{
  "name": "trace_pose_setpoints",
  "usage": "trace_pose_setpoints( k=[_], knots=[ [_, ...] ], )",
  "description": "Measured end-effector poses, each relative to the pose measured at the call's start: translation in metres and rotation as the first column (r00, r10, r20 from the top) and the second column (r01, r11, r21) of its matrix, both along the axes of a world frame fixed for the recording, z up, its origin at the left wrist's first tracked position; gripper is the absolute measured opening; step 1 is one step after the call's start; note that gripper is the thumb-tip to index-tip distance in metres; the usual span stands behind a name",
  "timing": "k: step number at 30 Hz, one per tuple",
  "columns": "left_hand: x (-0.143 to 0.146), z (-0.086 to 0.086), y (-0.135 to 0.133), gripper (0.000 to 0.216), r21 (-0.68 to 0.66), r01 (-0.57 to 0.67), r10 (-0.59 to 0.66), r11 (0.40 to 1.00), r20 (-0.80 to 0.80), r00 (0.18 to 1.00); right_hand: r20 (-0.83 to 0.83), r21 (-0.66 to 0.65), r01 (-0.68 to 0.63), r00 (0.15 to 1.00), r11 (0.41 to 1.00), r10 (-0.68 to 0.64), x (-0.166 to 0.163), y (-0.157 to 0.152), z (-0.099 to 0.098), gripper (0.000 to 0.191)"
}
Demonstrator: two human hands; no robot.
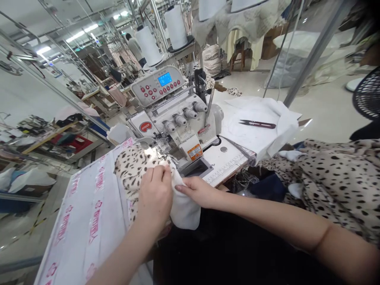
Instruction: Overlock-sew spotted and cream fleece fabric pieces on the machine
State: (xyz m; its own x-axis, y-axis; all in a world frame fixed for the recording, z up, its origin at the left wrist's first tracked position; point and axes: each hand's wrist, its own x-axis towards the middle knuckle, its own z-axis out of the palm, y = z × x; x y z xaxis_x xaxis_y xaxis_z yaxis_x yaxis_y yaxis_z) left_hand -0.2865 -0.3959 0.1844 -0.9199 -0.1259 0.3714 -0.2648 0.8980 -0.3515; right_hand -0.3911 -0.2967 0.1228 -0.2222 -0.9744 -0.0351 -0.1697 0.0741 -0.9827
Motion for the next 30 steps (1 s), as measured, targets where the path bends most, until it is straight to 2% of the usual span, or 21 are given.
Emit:
trace_pose_setpoints(
  k=[3,6,11,14,17,22,27,30],
  knots=[
    [0.000,-0.004,0.004,0.026,0.020,0.005,-0.004,1.000,-0.032,0.999,-0.010,0.004,0.003,1.000,1.000,-0.003,0.000,-0.003,-0.002,0.029],
    [0.008,0.000,0.007,0.021,0.082,-0.015,0.022,0.996,-0.085,0.996,-0.033,0.008,0.003,0.999,1.000,-0.002,-0.001,-0.004,-0.003,0.029],
    [0.023,0.009,0.015,0.008,0.299,-0.149,0.161,0.943,-0.017,0.987,-0.075,-0.019,-0.013,0.997,1.000,0.011,-0.001,-0.001,-0.007,0.036],
    [0.020,0.007,0.017,0.007,0.385,-0.140,0.173,0.912,-0.052,0.984,-0.069,-0.024,-0.025,0.997,0.999,0.024,0.000,0.002,-0.006,0.035],
    [0.013,-0.001,0.018,0.015,0.348,-0.068,0.123,0.935,-0.139,0.983,-0.054,-0.010,-0.039,0.998,0.999,0.038,0.000,0.005,-0.002,0.031],
    [0.011,-0.011,0.021,0.018,0.160,0.008,0.028,0.987,-0.224,0.974,-0.101,0.018,-0.031,0.994,0.999,0.033,0.002,0.012,0.002,0.029],
    [0.008,-0.014,0.021,0.021,0.121,0.084,-0.058,0.989,-0.207,0.977,-0.111,0.005,-0.016,0.994,1.000,0.017,0.003,0.013,-0.006,0.028],
    [0.001,-0.014,0.016,0.021,0.103,0.087,-0.066,0.991,-0.188,0.980,-0.118,-0.005,0.001,0.993,1.000,-0.001,-0.001,0.007,-0.008,0.028]
  ],
)
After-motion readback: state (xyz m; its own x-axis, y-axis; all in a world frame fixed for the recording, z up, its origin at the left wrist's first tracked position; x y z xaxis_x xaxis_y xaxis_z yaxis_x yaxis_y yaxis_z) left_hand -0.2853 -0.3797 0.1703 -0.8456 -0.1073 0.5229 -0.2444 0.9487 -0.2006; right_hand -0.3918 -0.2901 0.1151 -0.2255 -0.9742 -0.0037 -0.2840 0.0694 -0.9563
